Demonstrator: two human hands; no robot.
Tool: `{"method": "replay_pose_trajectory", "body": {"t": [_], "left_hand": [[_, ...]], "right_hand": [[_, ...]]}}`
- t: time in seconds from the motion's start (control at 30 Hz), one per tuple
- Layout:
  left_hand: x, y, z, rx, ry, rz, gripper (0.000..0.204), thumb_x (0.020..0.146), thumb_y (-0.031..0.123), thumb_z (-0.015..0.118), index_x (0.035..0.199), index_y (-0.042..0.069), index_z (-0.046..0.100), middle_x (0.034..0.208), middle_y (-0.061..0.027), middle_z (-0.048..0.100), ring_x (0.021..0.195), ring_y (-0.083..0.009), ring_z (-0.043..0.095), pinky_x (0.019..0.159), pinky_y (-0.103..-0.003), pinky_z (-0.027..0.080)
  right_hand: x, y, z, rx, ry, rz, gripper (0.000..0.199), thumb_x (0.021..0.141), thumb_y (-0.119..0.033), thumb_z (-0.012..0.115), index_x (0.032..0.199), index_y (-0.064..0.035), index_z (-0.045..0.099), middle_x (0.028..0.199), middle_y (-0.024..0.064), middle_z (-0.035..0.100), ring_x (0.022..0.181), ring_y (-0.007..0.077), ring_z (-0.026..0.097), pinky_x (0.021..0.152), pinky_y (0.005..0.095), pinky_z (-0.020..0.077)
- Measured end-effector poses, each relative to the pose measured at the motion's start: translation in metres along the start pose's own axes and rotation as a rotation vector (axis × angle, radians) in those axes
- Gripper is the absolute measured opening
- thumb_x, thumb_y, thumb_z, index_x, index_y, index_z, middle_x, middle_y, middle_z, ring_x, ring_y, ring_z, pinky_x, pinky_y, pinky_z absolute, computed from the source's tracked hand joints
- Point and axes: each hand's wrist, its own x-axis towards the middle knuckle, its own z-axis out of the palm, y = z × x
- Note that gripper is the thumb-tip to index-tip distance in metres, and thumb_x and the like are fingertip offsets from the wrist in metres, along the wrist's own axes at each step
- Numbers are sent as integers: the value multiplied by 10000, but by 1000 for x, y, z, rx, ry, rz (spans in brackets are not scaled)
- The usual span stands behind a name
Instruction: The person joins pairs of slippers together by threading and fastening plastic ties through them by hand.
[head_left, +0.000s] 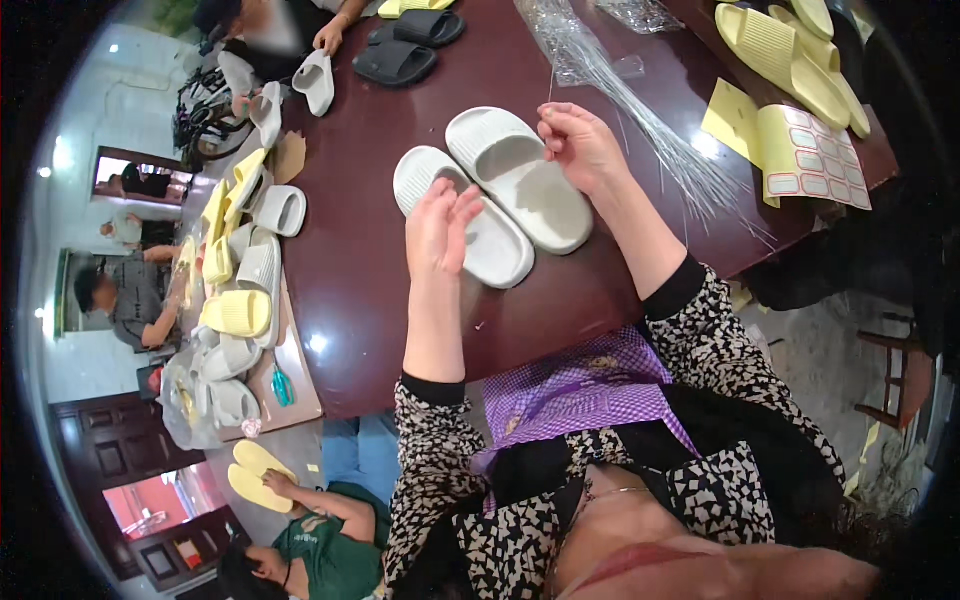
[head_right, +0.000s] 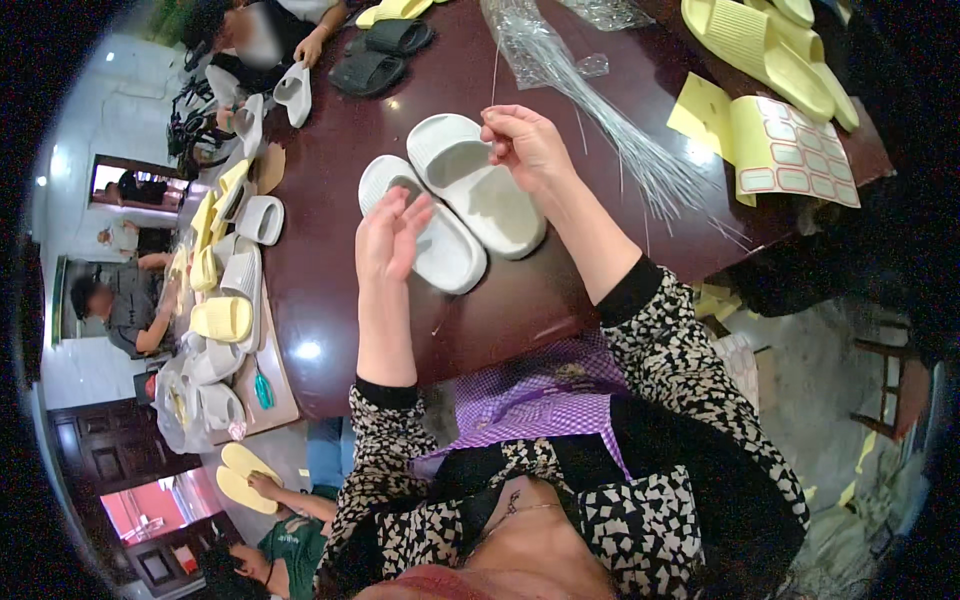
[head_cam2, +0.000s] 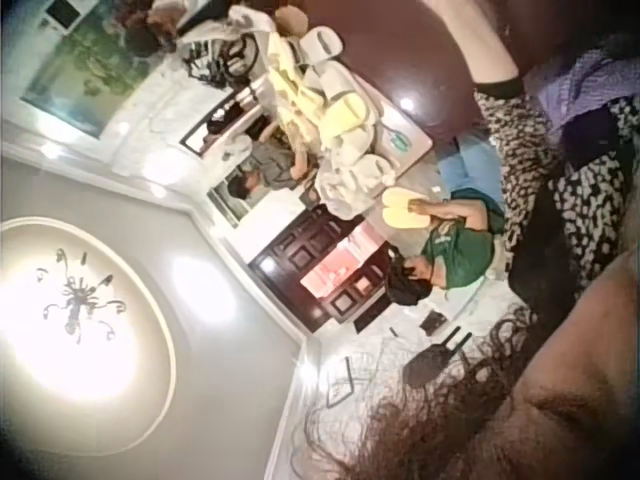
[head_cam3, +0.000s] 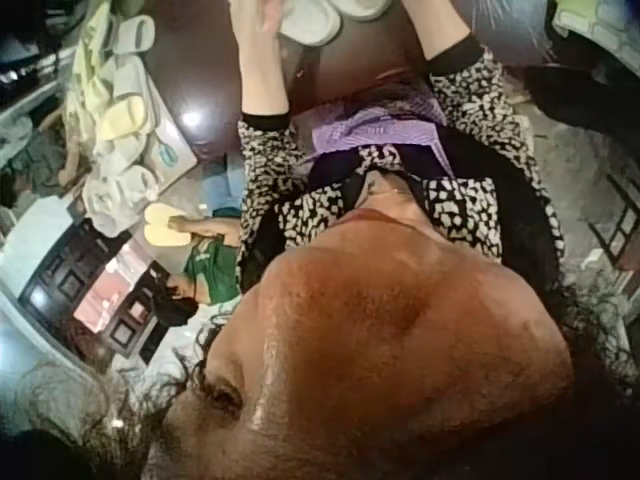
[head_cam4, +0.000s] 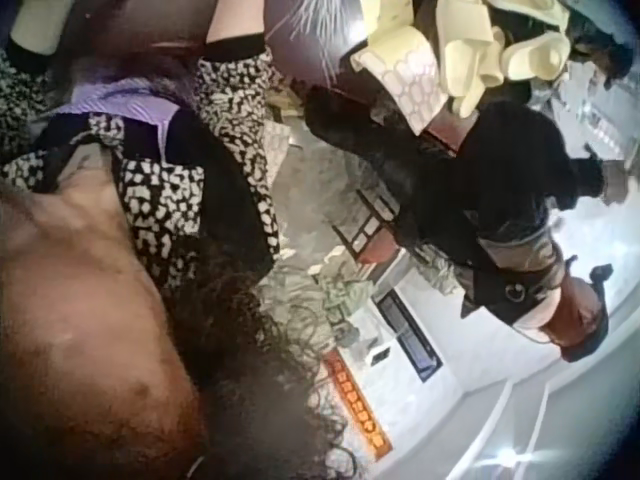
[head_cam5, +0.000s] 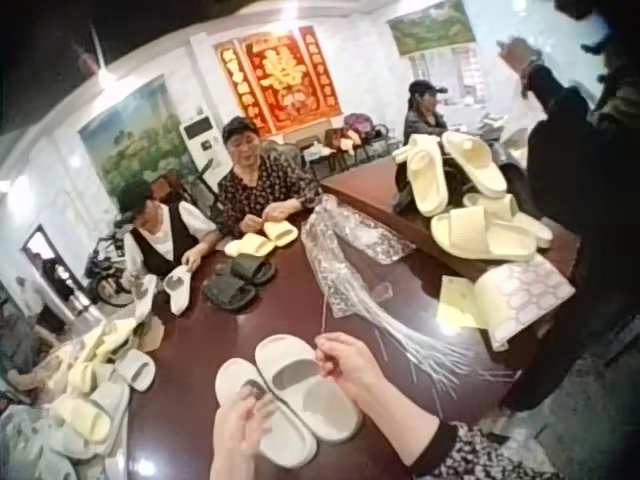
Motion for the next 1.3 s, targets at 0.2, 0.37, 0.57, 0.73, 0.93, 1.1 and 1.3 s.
{"method": "replay_pose_trajectory", "body": {"t": [0.2, 0.37, 0.57, 0.73, 0.93, 1.1, 1.3], "left_hand": [[0, -6, -9, 843, -98, 108, 396, 812, 113, 587, 1161, -56, 508, 974, -82, 559, 836, -135, 543, 667, -234, 433], [12, -25, -1, 1178, -83, 281, 430, 809, 127, 590, 1194, -42, 498, 1047, -101, 559, 806, -118, 535, 682, -236, 444], [-17, -30, -6, 1083, -107, 401, 404, 805, 123, 594, 1167, -39, 515, 1073, -109, 548, 772, -120, 540, 707, -251, 459], [-28, -29, -3, 1133, -125, 379, 383, 797, 111, 604, 1150, -21, 533, 1080, -106, 558, 784, -124, 546, 718, -252, 457], [-39, -28, 3, 1235, -166, 538, 282, 774, 104, 633, 1028, -13, 598, 977, -117, 578, 766, -184, 562, 695, -291, 461], [-52, -41, 9, 1438, -261, 844, 153, 755, 83, 641, 879, -6, 628, 836, -133, 573, 728, -280, 560, 669, -350, 459], [-54, -42, 18, 1411, -266, 828, 75, 767, 68, 619, 806, 5, 606, 762, -144, 561, 720, -327, 564, 653, -393, 458]], "right_hand": [[18, 4, -8, -336, 102, -238, 92, 814, -77, 595, 878, -11, 588, 708, 41, 598, 582, 70, 516, 544, 184, 411], [22, 24, -8, -421, 53, -214, 91, 806, -59, 584, 874, 1, 588, 716, 48, 606, 600, 76, 529, 559, 184, 419], [15, 30, -6, -482, -59, -173, 89, 801, -55, 589, 869, 3, 587, 726, 52, 610, 619, 92, 542, 579, 198, 432], [11, 25, -4, -639, -79, -112, 91, 802, -60, 591, 865, 6, 587, 724, 48, 608, 638, 96, 553, 588, 208, 439], [7, 16, -4, -824, -56, -179, 102, 808, -77, 586, 853, 14, 594, 705, 44, 603, 632, 89, 557, 583, 211, 447], [3, 14, -2, -918, -71, -245, 114, 802, -85, 589, 848, 20, 599, 700, 48, 606, 621, 88, 562, 573, 209, 447], [0, 10, 3, -867, -50, -247, 127, 797, -87, 590, 849, 27, 601, 705, 51, 613, 608, 85, 562, 560, 205, 445]]}}
